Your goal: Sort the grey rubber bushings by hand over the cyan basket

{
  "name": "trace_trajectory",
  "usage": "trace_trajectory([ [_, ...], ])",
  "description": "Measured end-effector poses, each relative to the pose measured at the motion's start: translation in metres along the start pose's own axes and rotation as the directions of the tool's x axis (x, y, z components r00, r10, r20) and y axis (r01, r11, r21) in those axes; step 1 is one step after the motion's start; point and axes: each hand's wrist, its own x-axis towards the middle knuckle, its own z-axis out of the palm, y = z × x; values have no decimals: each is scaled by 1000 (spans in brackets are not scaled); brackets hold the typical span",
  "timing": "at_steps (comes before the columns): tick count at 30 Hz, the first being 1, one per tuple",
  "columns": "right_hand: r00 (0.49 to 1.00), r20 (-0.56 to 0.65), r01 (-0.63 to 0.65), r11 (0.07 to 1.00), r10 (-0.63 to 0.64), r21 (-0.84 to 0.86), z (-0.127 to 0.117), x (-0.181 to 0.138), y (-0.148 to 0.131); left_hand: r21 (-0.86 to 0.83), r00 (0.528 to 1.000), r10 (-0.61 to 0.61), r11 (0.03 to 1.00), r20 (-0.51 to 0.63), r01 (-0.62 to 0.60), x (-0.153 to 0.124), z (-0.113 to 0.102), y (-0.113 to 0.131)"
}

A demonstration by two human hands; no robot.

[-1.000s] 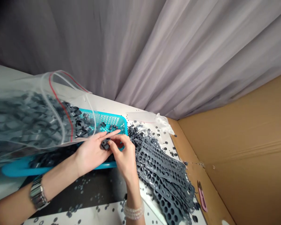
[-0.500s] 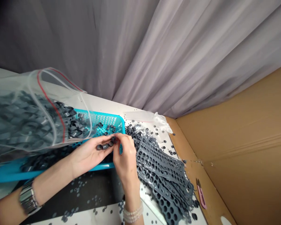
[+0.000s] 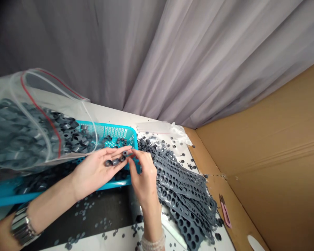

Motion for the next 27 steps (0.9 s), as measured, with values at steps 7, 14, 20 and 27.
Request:
trace_trajectory([
  [7,996,85,31,998,-35,48,5,-2,-1,47,999,-34,998,23,33,4,-6,1],
  [14,871,116,-381,509,476,772,7,4,-1,-17,1000,-20,1000,3,20,1,-4,3],
  [20,808,276,-365,74,521,928,7,4,-3,-34,993,-82,996,82,85,1,-9,4],
  [27,752,366,-374,-101,548,922,0,7,-2,-23,994,-82,996,69,84,-2,-6,4],
])
